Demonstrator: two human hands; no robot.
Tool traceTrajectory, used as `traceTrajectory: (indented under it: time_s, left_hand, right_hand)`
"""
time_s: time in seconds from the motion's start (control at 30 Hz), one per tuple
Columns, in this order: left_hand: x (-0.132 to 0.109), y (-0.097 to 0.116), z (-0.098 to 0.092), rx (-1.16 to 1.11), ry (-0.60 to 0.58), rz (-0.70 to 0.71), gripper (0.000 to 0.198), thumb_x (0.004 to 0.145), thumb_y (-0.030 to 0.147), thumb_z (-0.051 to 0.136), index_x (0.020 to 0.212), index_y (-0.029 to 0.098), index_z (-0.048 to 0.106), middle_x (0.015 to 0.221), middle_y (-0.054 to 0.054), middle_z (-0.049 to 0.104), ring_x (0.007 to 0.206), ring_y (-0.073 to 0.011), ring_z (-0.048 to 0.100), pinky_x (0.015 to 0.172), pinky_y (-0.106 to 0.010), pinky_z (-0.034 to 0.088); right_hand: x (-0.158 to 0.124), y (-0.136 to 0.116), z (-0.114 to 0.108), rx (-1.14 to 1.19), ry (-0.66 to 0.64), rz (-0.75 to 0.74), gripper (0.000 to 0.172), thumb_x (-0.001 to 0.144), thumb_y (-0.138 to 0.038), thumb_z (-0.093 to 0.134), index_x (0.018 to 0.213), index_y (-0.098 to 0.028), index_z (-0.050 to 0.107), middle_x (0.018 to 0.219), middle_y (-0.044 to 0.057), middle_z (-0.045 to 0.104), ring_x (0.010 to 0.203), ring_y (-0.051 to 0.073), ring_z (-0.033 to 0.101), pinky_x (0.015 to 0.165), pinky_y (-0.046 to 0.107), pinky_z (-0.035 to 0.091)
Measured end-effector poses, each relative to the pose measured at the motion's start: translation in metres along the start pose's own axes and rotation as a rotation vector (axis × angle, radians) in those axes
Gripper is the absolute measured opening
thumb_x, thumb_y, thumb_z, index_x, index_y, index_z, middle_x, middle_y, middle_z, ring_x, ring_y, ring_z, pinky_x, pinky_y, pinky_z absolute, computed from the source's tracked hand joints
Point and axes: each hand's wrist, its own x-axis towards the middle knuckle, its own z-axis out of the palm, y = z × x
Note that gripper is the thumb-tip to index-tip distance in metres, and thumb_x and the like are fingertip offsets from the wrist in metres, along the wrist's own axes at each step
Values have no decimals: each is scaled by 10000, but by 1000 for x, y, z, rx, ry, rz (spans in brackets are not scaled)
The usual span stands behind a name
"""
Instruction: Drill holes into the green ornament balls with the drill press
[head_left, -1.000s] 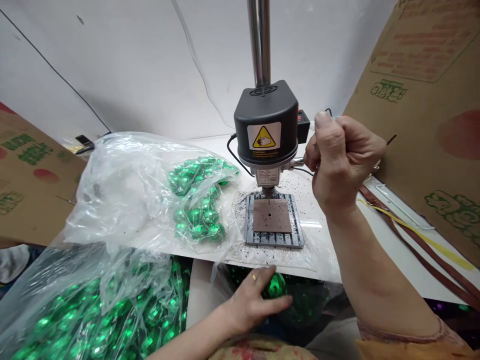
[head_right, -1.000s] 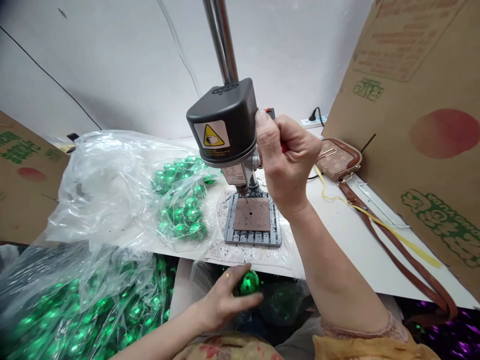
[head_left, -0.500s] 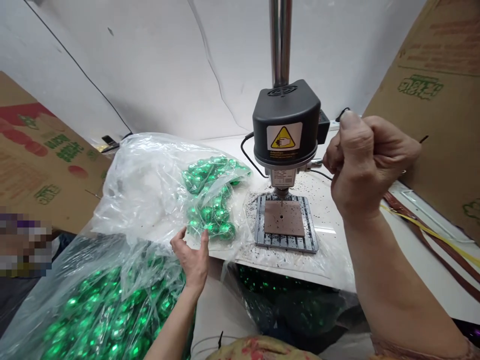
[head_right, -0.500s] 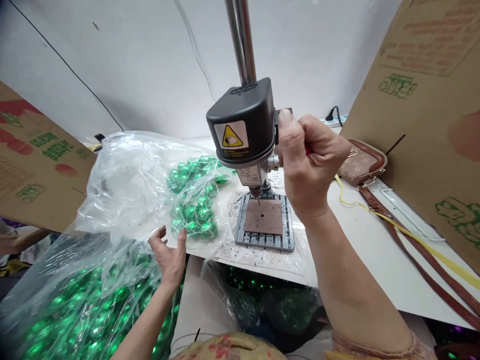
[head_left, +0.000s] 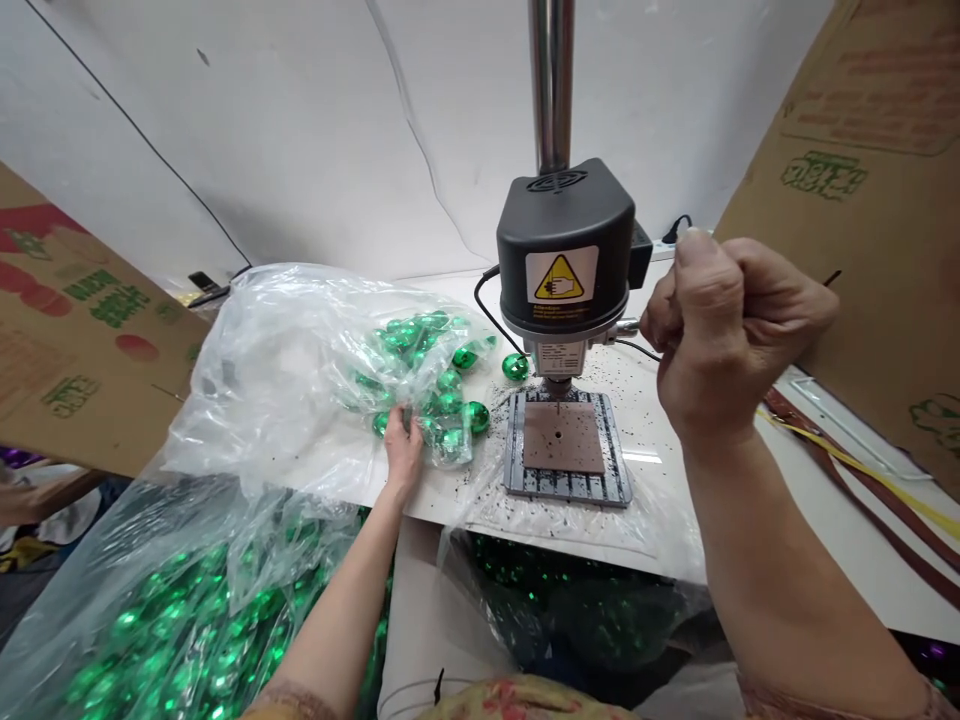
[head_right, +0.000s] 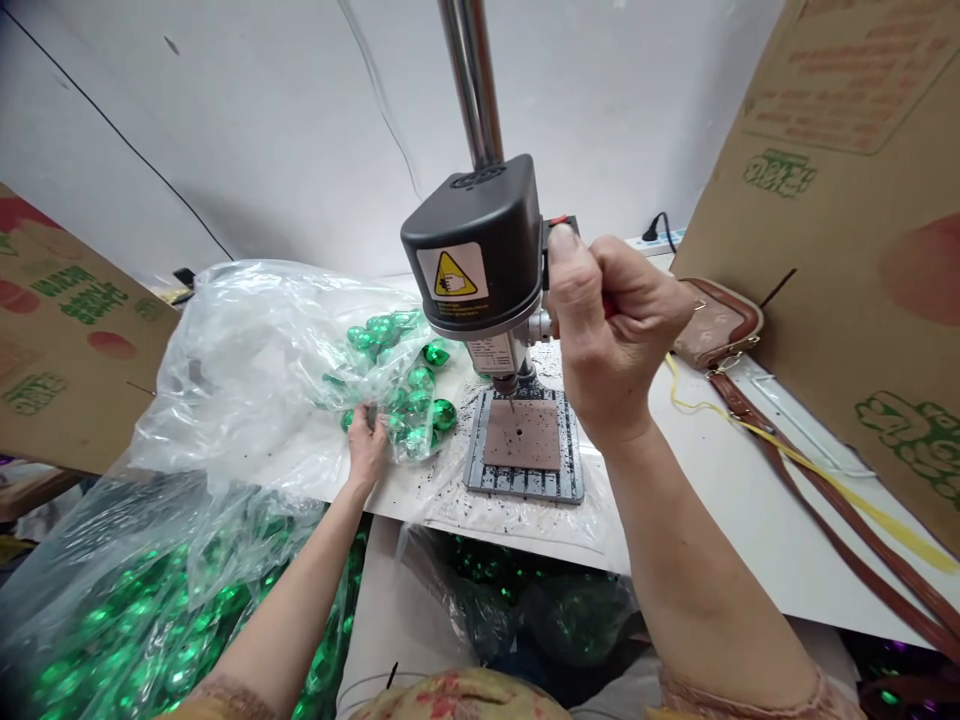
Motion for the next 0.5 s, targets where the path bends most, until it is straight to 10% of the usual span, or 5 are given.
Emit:
traceTrajectory:
  time_s: [0.13, 0.23, 0.37, 0.5]
  left_hand:
    - [-10, 11, -23, -8, 231, 34, 311, 816, 255, 568, 1114, 168, 568, 1070, -108, 639, 1023, -246, 624, 966, -412, 496]
    - [-26, 44, -35, 14, 425, 352, 370, 746, 172, 613, 1113, 184, 565, 1195, -125, 619, 1193, -283, 575, 1070, -470, 425]
    - [-24, 99, -12, -80, 86, 652, 262, 774, 104, 577, 1003, 219, 626, 1152, -98, 655, 1198, -282, 575, 1071, -458, 417]
    - [19, 130, 49, -105, -345, 303, 253, 831, 69, 494, 988, 189, 651, 1034, -109, 660, 1002, -270, 634, 977, -424, 470]
  right_hand:
    - [-1, 0, -1, 13, 4, -16, 452, 902, -179, 582, 501, -183, 373, 456, -77, 301, 408, 23, 340, 452, 299, 174]
    - [-2, 0, 0, -4, 11, -5, 459, 904, -181, 574, 501, -185, 357, 470, -70, 290, 420, 26, 342, 459, 300, 178]
    - [-3, 1, 2, 20, 40, -24, 464, 900, -163, 572, 505, -184, 329, 469, -67, 271, 421, 29, 347, 455, 294, 165]
    - [-3, 1, 3, 19, 44, -30, 465, 895, -151, 579, 504, -178, 329, 475, -68, 270, 424, 26, 350, 459, 292, 168]
